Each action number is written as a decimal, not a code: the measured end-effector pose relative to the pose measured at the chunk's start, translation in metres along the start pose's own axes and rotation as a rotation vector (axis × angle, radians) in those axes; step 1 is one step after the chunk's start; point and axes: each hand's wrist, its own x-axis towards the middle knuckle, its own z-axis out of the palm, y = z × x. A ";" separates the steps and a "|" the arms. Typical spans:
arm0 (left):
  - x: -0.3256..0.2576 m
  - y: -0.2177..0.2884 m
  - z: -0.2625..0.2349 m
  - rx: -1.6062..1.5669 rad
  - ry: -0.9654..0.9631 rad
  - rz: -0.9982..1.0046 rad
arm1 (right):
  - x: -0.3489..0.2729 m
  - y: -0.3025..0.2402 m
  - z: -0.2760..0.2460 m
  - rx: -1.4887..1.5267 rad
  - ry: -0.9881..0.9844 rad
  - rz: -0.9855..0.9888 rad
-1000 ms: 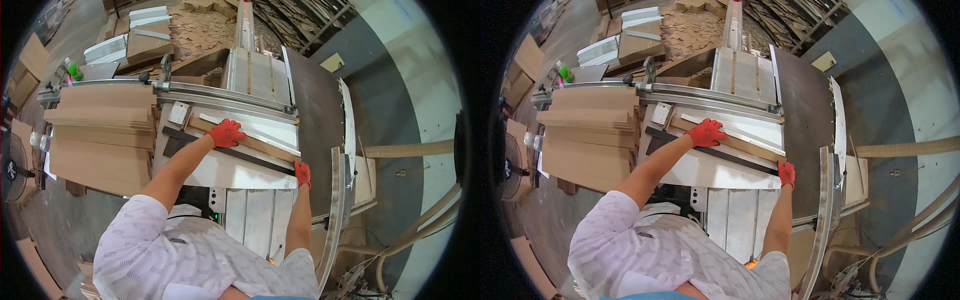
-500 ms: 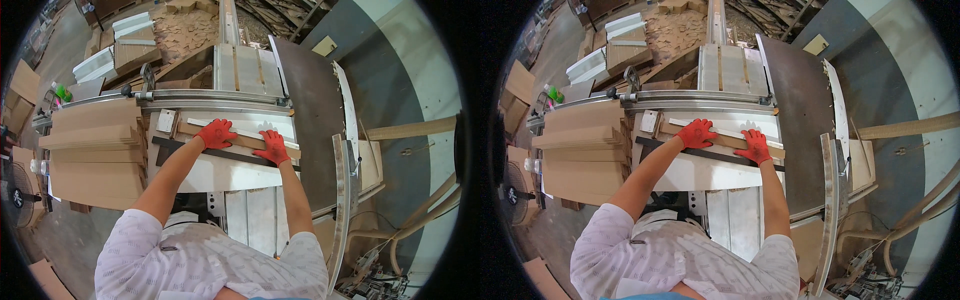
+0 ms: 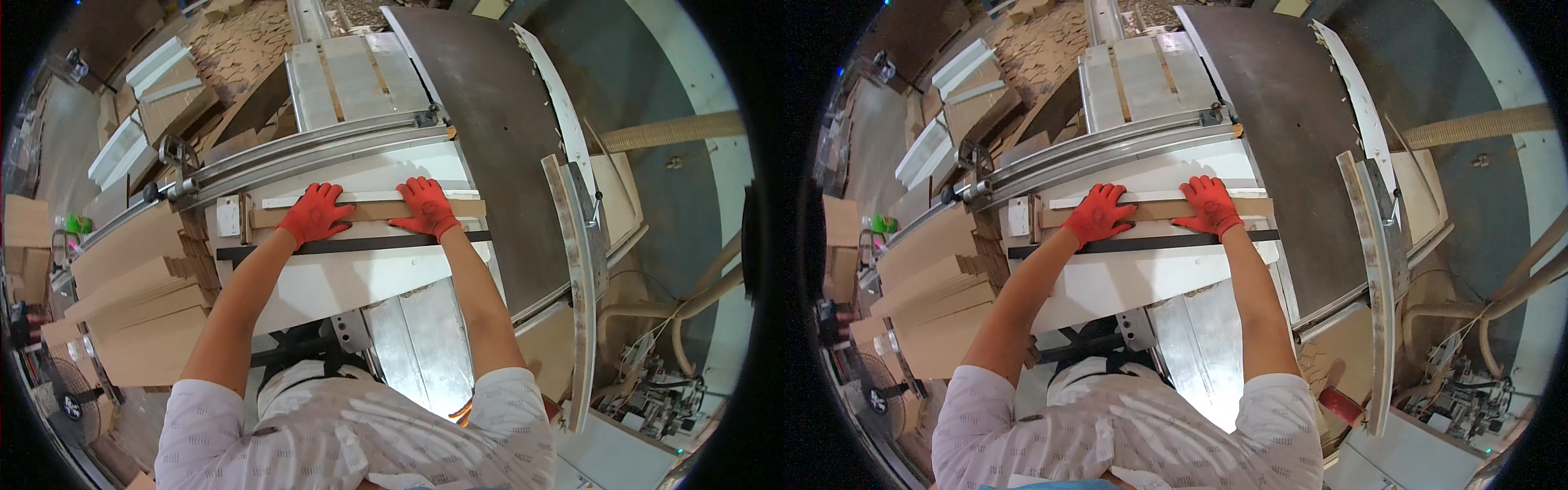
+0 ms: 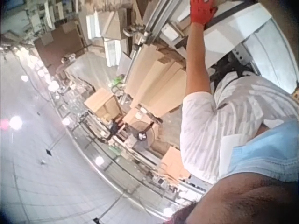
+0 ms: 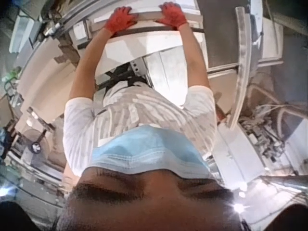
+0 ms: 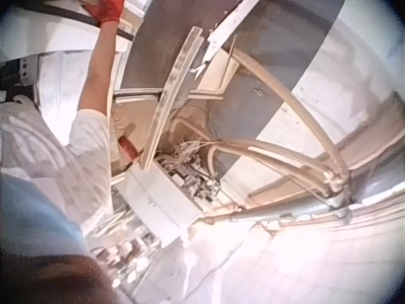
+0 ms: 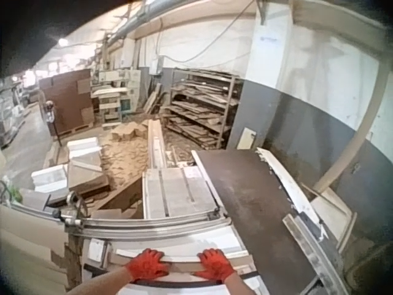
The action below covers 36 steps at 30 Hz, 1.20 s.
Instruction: Cutting wooden slats to size using a sliding table saw in a furniture manufacturing workshop.
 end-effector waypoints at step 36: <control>-0.002 0.002 0.018 0.072 0.128 -0.047 | -0.002 -0.002 0.001 -0.065 0.011 -0.025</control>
